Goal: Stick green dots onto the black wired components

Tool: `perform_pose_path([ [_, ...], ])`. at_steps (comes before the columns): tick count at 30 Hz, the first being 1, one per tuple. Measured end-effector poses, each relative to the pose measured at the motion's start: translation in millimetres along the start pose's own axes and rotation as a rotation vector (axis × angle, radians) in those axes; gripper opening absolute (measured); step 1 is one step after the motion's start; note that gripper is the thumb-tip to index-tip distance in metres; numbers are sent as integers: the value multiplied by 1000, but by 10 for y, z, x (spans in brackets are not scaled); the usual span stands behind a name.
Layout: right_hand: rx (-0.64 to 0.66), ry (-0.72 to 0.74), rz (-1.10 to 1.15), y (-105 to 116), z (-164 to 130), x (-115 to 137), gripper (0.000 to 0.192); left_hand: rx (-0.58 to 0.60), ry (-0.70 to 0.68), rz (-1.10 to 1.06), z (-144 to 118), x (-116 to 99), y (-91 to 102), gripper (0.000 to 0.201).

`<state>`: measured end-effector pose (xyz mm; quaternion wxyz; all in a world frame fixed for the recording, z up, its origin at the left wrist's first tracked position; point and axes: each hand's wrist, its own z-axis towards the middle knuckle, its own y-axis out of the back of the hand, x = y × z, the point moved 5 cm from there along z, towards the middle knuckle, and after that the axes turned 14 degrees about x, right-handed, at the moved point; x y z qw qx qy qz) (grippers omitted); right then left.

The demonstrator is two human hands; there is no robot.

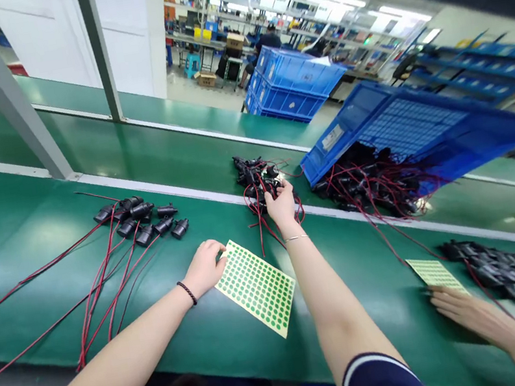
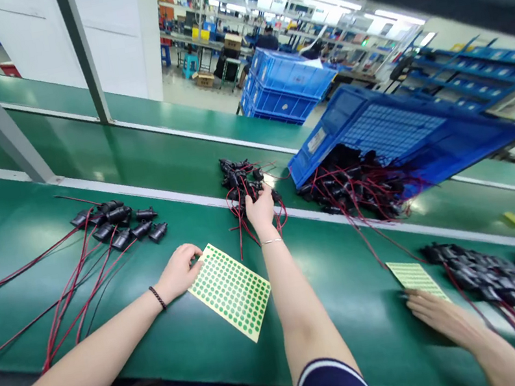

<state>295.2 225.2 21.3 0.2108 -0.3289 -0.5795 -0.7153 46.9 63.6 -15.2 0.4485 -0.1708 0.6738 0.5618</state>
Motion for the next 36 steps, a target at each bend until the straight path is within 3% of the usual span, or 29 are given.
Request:
perform_pose_path([
  [6, -33, -56, -16, 174, 411, 150, 48, -16, -11, -77, 13, 31, -37, 13],
  [11, -29, 90, 25, 387, 341, 579, 53, -102, 2, -349, 11, 37, -22, 28],
  [15, 168, 362, 193, 273, -215, 999, 58, -76, 16, -919, 45, 53, -61, 38],
  [18, 432, 461, 257, -24, -868, 1150, 57, -91, -23, -1390, 78, 50, -46, 41],
  [20, 620, 513, 236, -250, -1299, 1164, 52, -153, -57, -1564, 93, 62, 16, 37],
  [24, 723, 470, 220, -508, -1764, 989, 46, -288, -63, -1566, 87, 96, 172, 35],
  [29, 706, 290, 541, -576, -1764, 695, 53, -345, -70, -1397, 36, 60, 277, 46],
  [36, 465, 237, 610, -454, -1664, 536, 33, -241, 33, -1217, -16, -1, 240, 37],
])
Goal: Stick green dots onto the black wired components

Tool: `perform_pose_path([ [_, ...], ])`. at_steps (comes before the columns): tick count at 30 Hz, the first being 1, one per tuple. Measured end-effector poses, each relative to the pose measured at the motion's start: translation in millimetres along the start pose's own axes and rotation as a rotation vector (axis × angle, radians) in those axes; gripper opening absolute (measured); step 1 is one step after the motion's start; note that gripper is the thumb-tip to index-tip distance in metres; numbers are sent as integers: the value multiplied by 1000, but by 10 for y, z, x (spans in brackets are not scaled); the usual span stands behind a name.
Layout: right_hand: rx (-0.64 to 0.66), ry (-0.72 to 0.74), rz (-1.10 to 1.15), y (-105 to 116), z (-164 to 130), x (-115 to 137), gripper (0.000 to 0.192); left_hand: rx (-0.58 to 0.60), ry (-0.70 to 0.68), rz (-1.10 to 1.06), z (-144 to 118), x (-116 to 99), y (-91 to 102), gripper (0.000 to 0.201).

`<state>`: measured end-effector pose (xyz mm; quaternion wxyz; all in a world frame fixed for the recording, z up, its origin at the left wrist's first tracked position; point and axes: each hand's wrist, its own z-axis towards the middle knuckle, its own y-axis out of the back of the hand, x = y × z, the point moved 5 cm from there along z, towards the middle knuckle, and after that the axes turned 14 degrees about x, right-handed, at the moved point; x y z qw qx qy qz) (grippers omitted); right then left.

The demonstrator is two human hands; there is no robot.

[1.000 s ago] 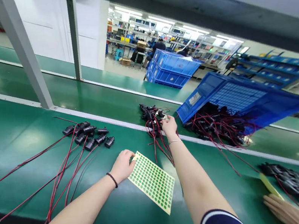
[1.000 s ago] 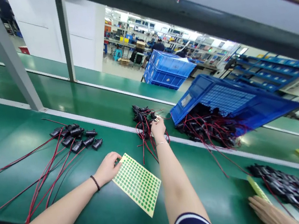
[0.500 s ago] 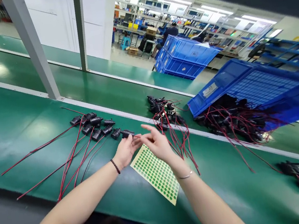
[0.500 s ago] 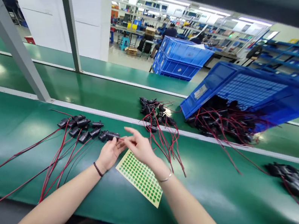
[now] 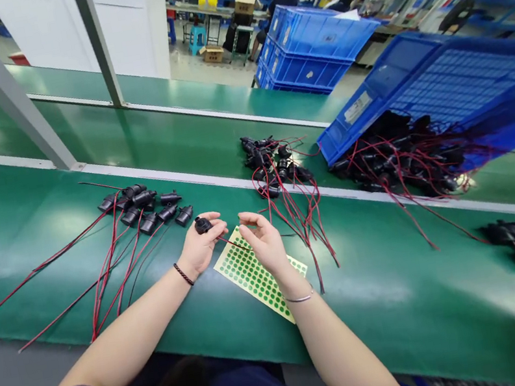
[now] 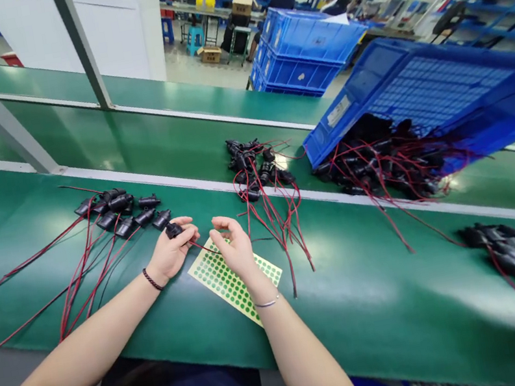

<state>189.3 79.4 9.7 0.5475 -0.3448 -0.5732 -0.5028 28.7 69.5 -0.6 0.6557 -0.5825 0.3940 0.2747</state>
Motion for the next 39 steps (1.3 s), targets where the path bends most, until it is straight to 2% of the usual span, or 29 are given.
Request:
perform_pose_path([
  [6, 138, -49, 136, -93, -41, 37, 20, 13, -84, 493, -85, -81, -68, 23],
  [11, 134, 3, 24, -116, -65, 110, 9, 27, -79, 687, -118, -98, -109, 19],
  [15, 129, 32, -88, -114, -69, 150, 11, -7, -86, 812, -131, -112, -101, 17],
  [28, 68, 112, -245, -103, -81, 194, 13, -49, -115, 895, -134, -162, -96, 14],
  [33, 69, 121, -279, -70, -74, 221, 4, -20, -109, 925, -141, -155, -110, 13],
  [39, 102, 121, -351, -67, -67, 225, 9, 4, -62, 916, -143, -111, -125, 12],
])
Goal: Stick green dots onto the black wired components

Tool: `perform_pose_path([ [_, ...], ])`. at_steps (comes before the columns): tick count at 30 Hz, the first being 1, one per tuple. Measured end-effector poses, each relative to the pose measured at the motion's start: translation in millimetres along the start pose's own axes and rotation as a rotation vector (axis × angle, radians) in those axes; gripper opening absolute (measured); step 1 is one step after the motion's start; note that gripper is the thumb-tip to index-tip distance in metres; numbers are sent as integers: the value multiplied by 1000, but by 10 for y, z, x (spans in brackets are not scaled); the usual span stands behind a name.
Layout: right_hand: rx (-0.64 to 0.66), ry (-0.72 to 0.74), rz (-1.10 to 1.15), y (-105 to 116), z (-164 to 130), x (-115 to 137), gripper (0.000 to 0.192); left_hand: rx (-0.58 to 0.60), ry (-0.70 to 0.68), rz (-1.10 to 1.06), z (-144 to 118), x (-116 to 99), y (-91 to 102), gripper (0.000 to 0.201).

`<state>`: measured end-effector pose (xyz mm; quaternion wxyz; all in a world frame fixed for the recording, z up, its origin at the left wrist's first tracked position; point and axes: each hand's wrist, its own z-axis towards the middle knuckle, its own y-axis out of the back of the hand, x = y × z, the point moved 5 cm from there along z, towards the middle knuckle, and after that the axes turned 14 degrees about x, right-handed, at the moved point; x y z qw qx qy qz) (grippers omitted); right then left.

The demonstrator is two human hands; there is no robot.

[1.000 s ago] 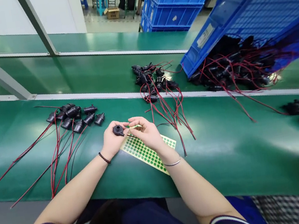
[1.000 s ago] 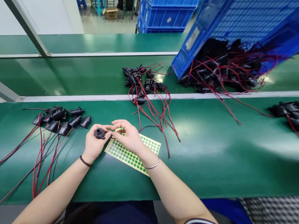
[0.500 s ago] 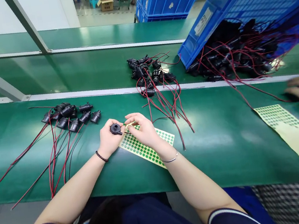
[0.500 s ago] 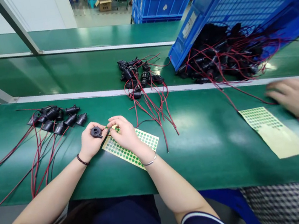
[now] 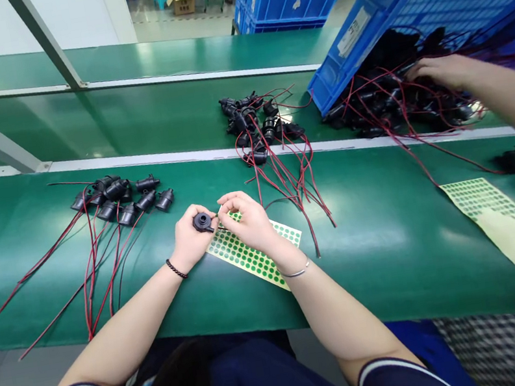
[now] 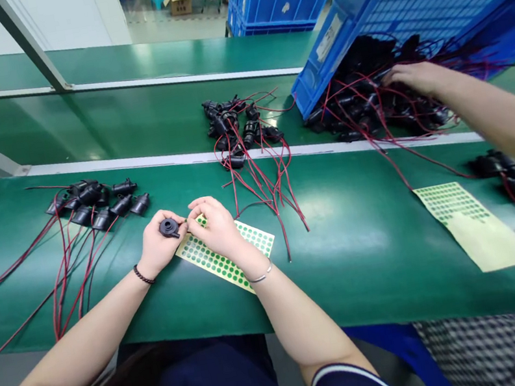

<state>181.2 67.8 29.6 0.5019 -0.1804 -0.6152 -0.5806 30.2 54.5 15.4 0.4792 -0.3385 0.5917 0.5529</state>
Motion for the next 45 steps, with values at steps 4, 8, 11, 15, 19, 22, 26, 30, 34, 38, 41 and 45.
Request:
perform_pose_path([
  [4, -39, -16, 92, 10, -2, -14, 10, 2, 16, -97, 11, 56, -5, 26],
  [8, -79, -72, 291, 34, -3, -44, 16, 62, -48, -322, 16, 94, -47, 40],
  [11, -95, -118, 475, 53, -4, -66, 21, 103, -121, -419, 7, 59, -86, 42],
  [15, -84, -171, 732, 44, -6, -79, 28, 94, -166, -270, -21, 2, -102, 33],
  [19, -7, -211, 830, -24, -15, -42, 24, 30, -150, -105, -50, 11, -60, 37],
  [22, 23, -228, 813, -76, -27, -9, 23, -29, -121, -10, -48, 14, 0, 30],
  [26, 73, -249, 828, -145, -34, 12, 22, -6, -127, 71, -14, -17, 28, 17],
  [30, 111, -231, 816, -179, -31, 19, 23, 60, -100, 99, 3, -15, 7, 15],
  [34, 140, -230, 796, -200, -27, 5, 21, 122, -65, 117, 10, -10, -22, 15],
  [38, 156, -234, 772, -212, -26, -1, 21, 137, -39, 115, 22, -1, -28, 15],
  [41, 149, -227, 736, -210, -30, -5, 20, 137, -43, 118, 23, 6, -29, 14],
  [45, 138, -209, 664, -198, -34, -11, 18, 138, -57, 136, 20, 17, -33, 14],
])
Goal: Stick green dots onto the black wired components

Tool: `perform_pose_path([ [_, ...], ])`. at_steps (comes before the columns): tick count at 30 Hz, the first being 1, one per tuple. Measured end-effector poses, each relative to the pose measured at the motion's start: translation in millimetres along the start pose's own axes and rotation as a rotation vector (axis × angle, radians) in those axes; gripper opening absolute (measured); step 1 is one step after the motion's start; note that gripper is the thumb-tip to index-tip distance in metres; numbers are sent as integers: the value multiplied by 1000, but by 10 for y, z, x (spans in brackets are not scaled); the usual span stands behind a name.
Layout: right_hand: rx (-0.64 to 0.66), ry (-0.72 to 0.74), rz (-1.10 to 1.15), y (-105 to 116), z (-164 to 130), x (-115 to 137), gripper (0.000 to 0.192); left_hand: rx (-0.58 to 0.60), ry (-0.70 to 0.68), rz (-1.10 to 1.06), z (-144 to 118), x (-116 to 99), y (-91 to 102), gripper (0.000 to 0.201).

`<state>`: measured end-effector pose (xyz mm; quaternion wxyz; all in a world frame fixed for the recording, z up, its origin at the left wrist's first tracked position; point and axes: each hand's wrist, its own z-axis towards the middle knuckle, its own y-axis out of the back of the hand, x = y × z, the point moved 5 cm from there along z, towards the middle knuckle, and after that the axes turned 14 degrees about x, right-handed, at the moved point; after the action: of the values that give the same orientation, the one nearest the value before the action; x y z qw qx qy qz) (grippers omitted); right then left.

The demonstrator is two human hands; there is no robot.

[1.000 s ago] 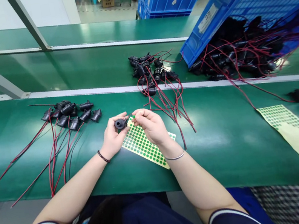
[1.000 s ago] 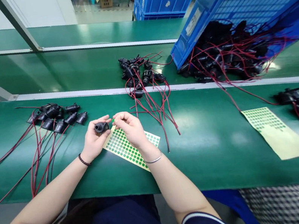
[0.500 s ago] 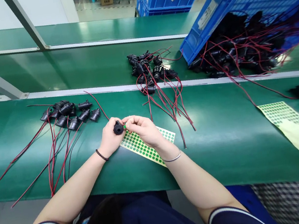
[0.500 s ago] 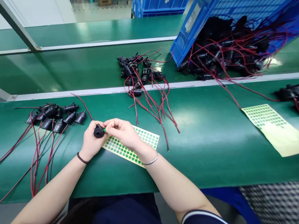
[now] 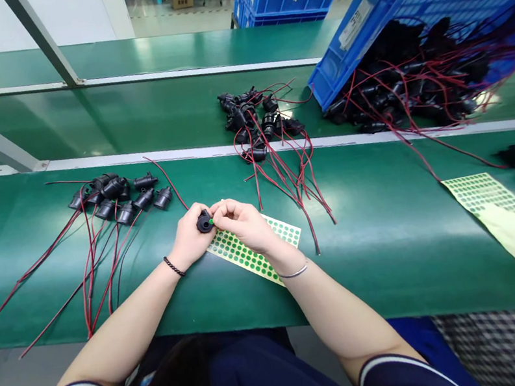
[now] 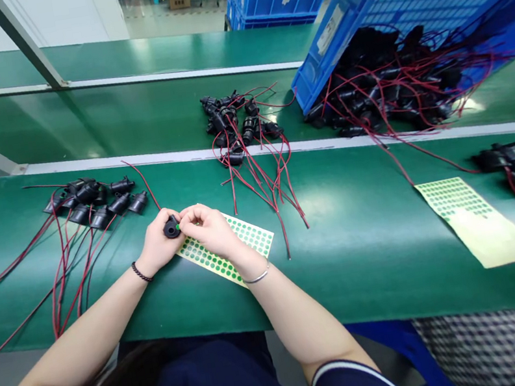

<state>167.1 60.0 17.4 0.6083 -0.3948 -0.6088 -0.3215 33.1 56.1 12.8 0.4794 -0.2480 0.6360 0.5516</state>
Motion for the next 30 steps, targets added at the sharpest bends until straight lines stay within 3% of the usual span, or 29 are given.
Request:
perform_pose_path([
  [30, -49, 11, -150, 13, 19, -14, 11, 29, 15, 118, 3, -7, -12, 14],
])
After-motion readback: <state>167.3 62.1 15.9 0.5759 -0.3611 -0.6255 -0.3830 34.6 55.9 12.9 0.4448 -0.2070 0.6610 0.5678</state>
